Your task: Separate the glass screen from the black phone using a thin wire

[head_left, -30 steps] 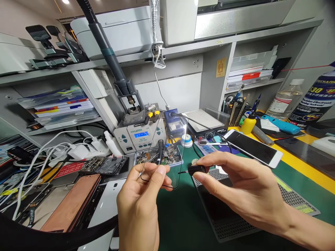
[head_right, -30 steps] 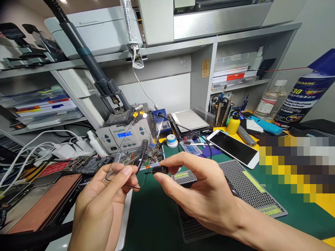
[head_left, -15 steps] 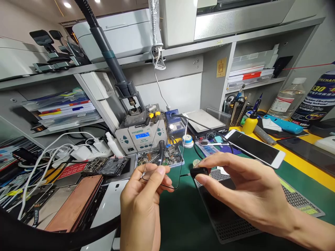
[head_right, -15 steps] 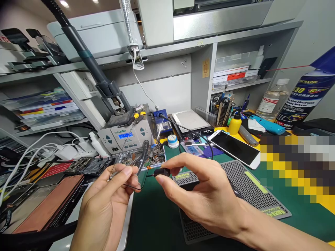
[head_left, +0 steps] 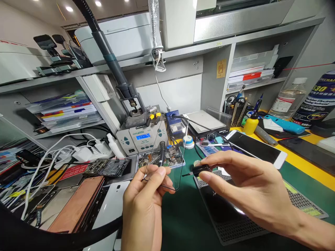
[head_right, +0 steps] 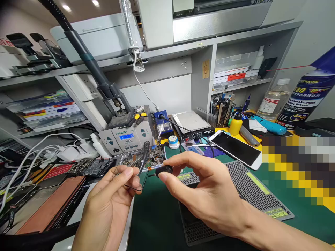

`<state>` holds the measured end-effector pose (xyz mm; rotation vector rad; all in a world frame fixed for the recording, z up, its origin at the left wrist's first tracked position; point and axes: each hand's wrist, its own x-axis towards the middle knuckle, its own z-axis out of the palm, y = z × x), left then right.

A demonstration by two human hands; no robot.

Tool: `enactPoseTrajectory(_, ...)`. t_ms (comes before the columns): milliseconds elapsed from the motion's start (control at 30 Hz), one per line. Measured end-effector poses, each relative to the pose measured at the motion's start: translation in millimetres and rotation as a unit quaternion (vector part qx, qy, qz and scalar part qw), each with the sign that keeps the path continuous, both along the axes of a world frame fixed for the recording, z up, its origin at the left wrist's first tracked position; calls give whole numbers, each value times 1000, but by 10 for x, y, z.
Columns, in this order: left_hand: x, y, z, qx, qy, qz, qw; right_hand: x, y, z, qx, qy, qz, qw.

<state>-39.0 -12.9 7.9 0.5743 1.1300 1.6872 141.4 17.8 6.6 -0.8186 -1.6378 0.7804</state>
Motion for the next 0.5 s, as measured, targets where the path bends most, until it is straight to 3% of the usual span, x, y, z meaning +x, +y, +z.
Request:
enactPoseTrajectory(200, 3, 1, 4, -5, -16, -3, 1000, -22, 6, 39, -45, 27, 4, 999)
enactPoseTrajectory(500, 15, -4, 17, -7, -27, 2, 1000, -11, -3, 45, -58, 35, 5, 998)
